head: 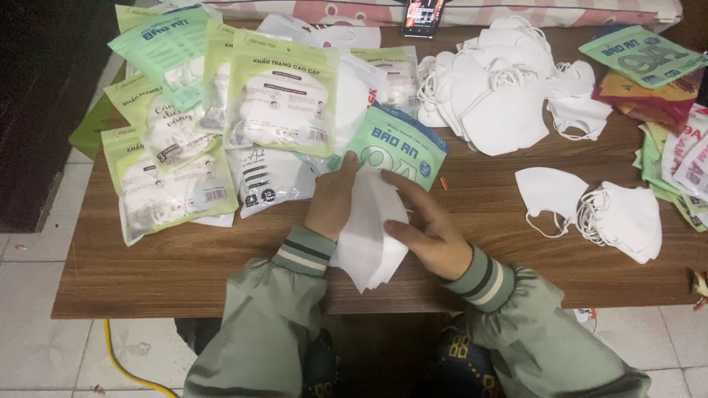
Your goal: Folding face masks and placing them into plastic packaging on a wooden table.
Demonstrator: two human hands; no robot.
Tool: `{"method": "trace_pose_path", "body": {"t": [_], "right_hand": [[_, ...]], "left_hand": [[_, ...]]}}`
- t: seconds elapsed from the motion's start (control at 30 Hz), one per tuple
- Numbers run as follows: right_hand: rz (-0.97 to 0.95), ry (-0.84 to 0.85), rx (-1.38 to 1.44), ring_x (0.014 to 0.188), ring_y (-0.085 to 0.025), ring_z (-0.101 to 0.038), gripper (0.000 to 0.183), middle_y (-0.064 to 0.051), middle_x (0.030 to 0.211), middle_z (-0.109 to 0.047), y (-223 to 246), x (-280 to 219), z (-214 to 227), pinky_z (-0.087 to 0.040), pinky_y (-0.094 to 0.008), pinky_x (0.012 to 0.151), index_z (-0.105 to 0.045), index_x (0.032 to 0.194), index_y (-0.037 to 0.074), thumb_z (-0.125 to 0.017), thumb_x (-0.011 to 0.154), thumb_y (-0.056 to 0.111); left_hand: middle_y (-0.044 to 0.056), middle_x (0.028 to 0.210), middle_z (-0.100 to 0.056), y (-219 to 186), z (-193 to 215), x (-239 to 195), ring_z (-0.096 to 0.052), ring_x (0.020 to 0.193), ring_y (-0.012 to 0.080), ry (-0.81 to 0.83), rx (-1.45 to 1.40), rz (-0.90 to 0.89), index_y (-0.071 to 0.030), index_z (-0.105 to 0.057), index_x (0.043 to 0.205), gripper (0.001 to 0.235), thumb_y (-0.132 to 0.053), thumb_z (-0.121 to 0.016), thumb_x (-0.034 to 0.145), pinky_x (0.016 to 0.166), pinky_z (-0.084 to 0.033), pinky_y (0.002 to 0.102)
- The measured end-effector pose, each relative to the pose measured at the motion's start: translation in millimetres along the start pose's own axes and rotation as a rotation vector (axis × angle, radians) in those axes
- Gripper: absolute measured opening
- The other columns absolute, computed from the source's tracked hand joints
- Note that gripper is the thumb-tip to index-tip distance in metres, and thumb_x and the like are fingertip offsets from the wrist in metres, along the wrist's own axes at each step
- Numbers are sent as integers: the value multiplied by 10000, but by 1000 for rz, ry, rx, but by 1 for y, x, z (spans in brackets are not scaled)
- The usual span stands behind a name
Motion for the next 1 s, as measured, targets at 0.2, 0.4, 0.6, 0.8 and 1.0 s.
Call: {"method": "trace_pose_path", "body": {"t": [0.2,0.4,0.6,0.8,1.0], "right_hand": [[45,-13,-22,1154,-344,-654,516,-234,1243,-667,-10,-3,2,-582,-530,903,-513,1448,18,-593,943,92],[18,-39,-50,1138,-394,-658,490,-291,1226,-669,-13,-4,0,-579,-571,895,-562,1384,-44,-596,942,165],[-60,-17,67,1031,-342,-697,555,-292,1181,-671,-20,-5,2,-637,-525,793,-526,1411,-37,-656,915,175],[-58,11,66,1056,-359,-671,800,-290,1226,-621,-1,-2,-3,-622,-554,835,-272,1560,-13,-672,904,210],[-233,-8,-89,1079,-443,-680,712,-316,1160,-684,-17,3,8,-585,-596,844,-501,1428,-47,-804,818,161]], "left_hand": [[167,1050,-728,-7,-2,-3,-685,996,213,-7,75,52,-11,-687,1233,704,-609,-358,1062,862,-588,377],[159,1049,-724,5,0,8,-679,994,214,-31,111,105,-9,-673,1257,696,-606,-375,1060,876,-576,375],[173,1127,-705,-19,-3,-7,-655,1080,232,-30,190,121,-6,-648,1299,776,-667,-339,1034,922,-559,391],[190,1167,-703,-47,-14,-21,-664,1116,238,-37,388,182,15,-621,1320,754,-597,-260,1068,943,-555,384],[58,1166,-734,-35,-21,-32,-679,1155,265,161,855,-19,-173,-712,1212,734,-707,-250,1013,980,-546,431]]}}
Point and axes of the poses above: each hand's wrist, its own x-axis towards the middle knuckle, its own z-axis out of the back of the hand, y = z × x, the point moved 1 cm from there along x, towards the middle knuckle
